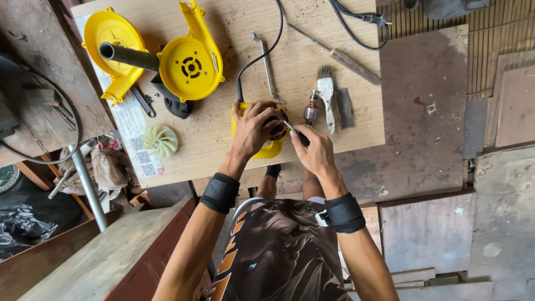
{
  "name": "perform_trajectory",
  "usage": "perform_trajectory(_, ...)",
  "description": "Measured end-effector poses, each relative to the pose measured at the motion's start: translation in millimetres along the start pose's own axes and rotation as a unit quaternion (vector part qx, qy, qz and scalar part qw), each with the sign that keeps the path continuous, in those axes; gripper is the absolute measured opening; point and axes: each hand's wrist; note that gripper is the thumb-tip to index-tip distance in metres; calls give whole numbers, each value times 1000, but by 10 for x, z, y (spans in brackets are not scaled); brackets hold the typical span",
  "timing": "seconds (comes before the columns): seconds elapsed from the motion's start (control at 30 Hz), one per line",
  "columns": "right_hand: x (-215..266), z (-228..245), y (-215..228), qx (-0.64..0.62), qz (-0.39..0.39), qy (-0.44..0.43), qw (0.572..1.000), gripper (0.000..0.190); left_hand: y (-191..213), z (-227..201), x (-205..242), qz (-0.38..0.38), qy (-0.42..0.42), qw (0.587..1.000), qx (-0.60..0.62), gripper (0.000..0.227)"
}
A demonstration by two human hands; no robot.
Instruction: The person disassembles a yellow electric blower on a workbench, pulling the motor armature out of the housing and setting it beside the tool. They then use a screwdriver to work on the blower housing and handle components at the open motor cavity.
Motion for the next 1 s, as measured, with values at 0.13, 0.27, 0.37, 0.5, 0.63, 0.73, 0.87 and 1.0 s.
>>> perform_trajectory(0.13, 39, -111, -80, 17, 0, 18, 1000, 33, -2, -13, 5, -4, -3, 1000, 2, 12)
perform_trajectory(0.27, 65, -113, -172, -7, -2, 3, 1000, 29, -9, -5, 8, -2, 1, 1000, -1, 13)
perform_trajectory(0.37, 100, -124, -220, -4, -2, -14, 1000, 26, -32, 1, 27, -6, -6, 1000, 3, 11)
perform_trajectory(0.5, 85, -44, -234, -35, -26, 28, 999, 26, -36, 20, 25, -17, -17, 1000, 0, 11)
perform_trajectory(0.63, 82, -24, -222, -36, -29, 11, 999, 26, 77, -17, -14, 8, -4, 1000, 26, 15)
perform_trajectory(0.73, 55, -68, -182, -31, -17, -3, 999, 28, 76, 26, -17, 6, -14, 1000, 25, 16)
perform_trajectory(0.87, 0, 15, -41, 15, 8, -21, 1000, 30, 130, 5, -48, 39, -36, 999, 8, 25)
perform_trajectory(1.0, -16, 87, 24, -3, -3, 23, 1000, 29, 26, -4, -24, 45, -46, 996, -63, 35)
Point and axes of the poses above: each hand's wrist, its own x-axis away from the middle knuckle, its own y-axis out of the back of the hand, z = x × y, and after that the axes turned 13 degrees about -x, right-handed
